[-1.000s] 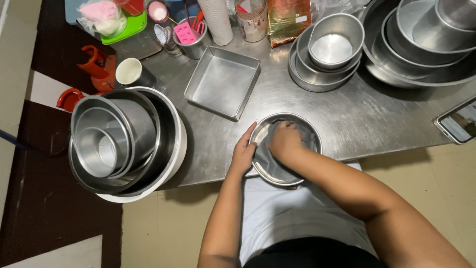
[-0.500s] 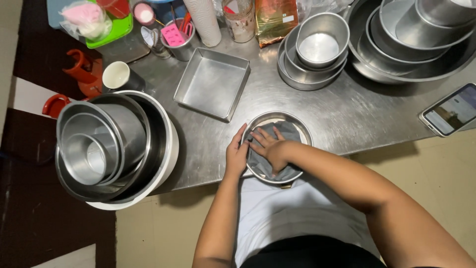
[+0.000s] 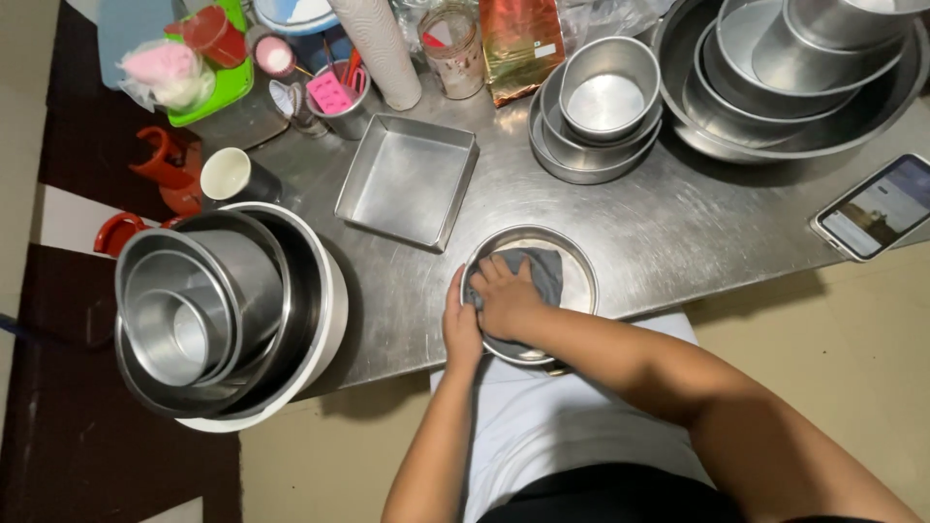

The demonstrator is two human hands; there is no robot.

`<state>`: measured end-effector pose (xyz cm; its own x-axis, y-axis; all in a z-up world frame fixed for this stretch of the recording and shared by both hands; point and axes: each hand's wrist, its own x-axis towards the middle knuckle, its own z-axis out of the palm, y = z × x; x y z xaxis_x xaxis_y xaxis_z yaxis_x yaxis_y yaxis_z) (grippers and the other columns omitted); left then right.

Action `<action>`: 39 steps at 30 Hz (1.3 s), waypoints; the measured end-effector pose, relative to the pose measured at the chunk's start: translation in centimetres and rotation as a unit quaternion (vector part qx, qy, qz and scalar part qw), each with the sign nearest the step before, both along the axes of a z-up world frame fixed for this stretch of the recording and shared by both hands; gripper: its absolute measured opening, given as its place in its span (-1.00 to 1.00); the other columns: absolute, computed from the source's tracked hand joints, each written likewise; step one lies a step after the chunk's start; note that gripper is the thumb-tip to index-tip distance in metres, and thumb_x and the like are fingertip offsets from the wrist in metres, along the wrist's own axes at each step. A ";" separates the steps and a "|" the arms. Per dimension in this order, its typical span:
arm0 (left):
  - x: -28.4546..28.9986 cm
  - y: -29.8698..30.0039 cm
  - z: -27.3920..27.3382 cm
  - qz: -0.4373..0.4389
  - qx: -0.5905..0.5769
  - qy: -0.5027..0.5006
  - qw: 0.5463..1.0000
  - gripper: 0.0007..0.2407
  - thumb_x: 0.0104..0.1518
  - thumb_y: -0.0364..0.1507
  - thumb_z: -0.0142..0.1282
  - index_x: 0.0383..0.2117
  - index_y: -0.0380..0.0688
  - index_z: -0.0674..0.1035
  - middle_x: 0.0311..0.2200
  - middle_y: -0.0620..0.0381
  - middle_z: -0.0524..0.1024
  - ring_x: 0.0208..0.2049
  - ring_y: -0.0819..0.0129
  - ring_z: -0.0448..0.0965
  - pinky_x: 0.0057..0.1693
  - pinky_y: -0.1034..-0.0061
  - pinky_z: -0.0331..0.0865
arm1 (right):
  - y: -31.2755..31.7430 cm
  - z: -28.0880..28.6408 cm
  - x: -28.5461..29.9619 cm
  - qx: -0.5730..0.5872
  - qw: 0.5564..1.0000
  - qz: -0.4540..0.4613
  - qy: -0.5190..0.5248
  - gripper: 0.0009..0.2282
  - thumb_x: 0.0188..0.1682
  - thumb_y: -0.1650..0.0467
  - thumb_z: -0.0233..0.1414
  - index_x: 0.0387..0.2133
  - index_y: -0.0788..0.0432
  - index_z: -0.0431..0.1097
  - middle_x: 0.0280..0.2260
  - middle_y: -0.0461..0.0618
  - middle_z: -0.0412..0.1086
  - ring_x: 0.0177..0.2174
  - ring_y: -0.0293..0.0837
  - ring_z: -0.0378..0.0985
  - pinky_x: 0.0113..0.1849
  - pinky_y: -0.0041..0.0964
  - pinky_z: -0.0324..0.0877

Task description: Wiping and cleaning different types of metal baking pans using a cloth on a kitchen workbench.

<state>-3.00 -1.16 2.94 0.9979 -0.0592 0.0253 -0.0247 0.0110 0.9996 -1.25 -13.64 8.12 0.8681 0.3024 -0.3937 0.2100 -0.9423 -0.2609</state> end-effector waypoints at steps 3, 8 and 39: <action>-1.4 -0.5 -1.1 0.040 0.057 -0.035 0.997 -0.48 0.09 -0.61 -0.24 0.29 -0.24 0.33 0.17 -0.11 0.46 0.16 0.19 0.45 0.26 0.43 0.25 | -0.1 -1.1 0.5 0.029 0.996 -0.017 -0.083 -0.50 -0.02 0.23 0.04 0.19 0.13 0.20 0.31 0.16 0.03 0.37 0.14 -0.11 0.20 0.57 -0.14; -3.0 -0.7 -2.0 0.092 0.148 -0.081 0.982 -0.50 0.04 -0.59 -0.11 0.23 -0.29 0.36 0.14 -0.23 0.44 0.18 0.00 0.42 0.28 0.31 0.23 | -3.4 -0.7 0.4 0.047 0.993 0.084 -0.064 -0.31 -0.21 0.19 0.20 0.22 0.11 0.13 0.32 0.17 -0.06 0.36 0.16 -0.21 0.23 0.43 -0.21; -1.5 7.0 2.8 -0.021 0.182 -0.186 0.965 -0.62 0.25 -0.46 -0.11 0.22 -0.19 0.46 0.09 -0.07 0.53 0.13 0.02 0.50 0.33 -0.01 0.12 | -1.1 -4.1 -0.9 -0.007 0.977 0.197 0.086 0.02 -0.17 0.15 0.26 0.40 0.12 -0.40 0.40 0.29 -0.61 0.37 0.17 -0.74 0.25 0.22 -0.68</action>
